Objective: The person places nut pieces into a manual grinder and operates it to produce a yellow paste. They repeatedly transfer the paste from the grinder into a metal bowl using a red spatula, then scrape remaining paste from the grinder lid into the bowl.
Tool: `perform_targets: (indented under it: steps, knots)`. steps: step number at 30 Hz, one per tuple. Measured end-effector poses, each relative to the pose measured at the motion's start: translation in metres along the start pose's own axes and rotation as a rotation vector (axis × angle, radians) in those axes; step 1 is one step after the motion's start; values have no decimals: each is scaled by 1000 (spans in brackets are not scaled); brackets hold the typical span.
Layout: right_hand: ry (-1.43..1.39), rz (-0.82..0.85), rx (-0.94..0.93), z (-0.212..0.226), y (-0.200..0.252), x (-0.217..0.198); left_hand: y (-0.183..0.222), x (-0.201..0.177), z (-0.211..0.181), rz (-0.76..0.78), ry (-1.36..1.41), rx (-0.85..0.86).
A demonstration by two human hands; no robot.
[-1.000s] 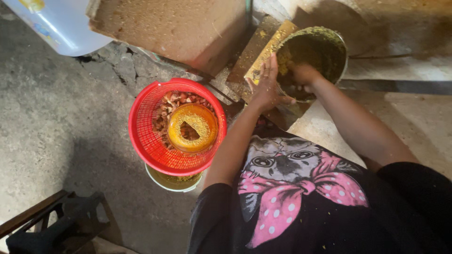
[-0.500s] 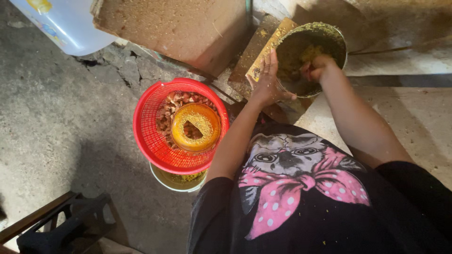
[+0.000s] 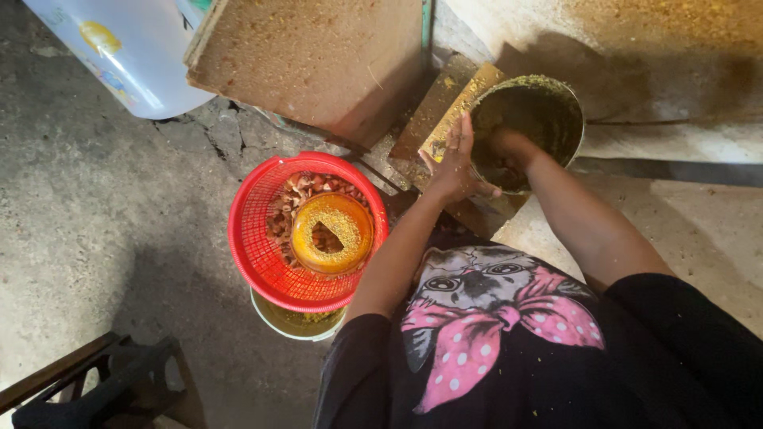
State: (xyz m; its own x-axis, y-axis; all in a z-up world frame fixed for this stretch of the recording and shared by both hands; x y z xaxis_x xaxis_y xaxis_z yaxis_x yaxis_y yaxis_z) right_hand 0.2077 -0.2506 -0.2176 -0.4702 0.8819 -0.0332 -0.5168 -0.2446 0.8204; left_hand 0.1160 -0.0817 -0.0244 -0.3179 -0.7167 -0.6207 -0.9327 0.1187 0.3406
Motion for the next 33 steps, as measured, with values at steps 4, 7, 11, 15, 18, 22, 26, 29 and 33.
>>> perform_targets:
  steps: [4,7,11,15,18,22,26,29,33]
  knots:
    - [-38,-3,-7,11,20,-9,-2,5,0,9,11,-27]
    - [-45,-5,18,16,47,-3,16,10,9,-129,34,-36]
    - [-6,-76,38,40,97,-11,35,16,11,-310,107,-80]
    - [10,6,-9,49,140,-18,61,18,20,-321,142,-117]
    - [-50,178,-19,43,158,-24,74,12,35,-383,124,-135]
    - [-144,109,-64,27,184,-36,110,-8,90,-630,203,-51]
    - [-114,33,-110,29,213,-49,163,-9,181,-771,340,-110]
    - [-29,-116,-107,33,236,-38,215,3,261,-948,212,-374]
    - [110,14,-166,56,263,18,270,24,342,-893,413,-720]
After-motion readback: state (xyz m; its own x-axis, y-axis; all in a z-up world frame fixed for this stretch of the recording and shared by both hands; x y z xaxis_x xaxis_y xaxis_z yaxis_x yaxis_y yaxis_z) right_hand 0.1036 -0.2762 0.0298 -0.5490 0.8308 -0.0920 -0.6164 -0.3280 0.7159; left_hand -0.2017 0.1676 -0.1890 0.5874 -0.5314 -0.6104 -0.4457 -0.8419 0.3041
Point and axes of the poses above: each hand's wrist, its own y-axis away from the middle knuckle, its own x-axis out of the palm, z = x × y, the point moved 3 cm from there along -y, towards the middle knuckle, and after that the axes turned 3 degrees about -z, right-handed, at the moved point
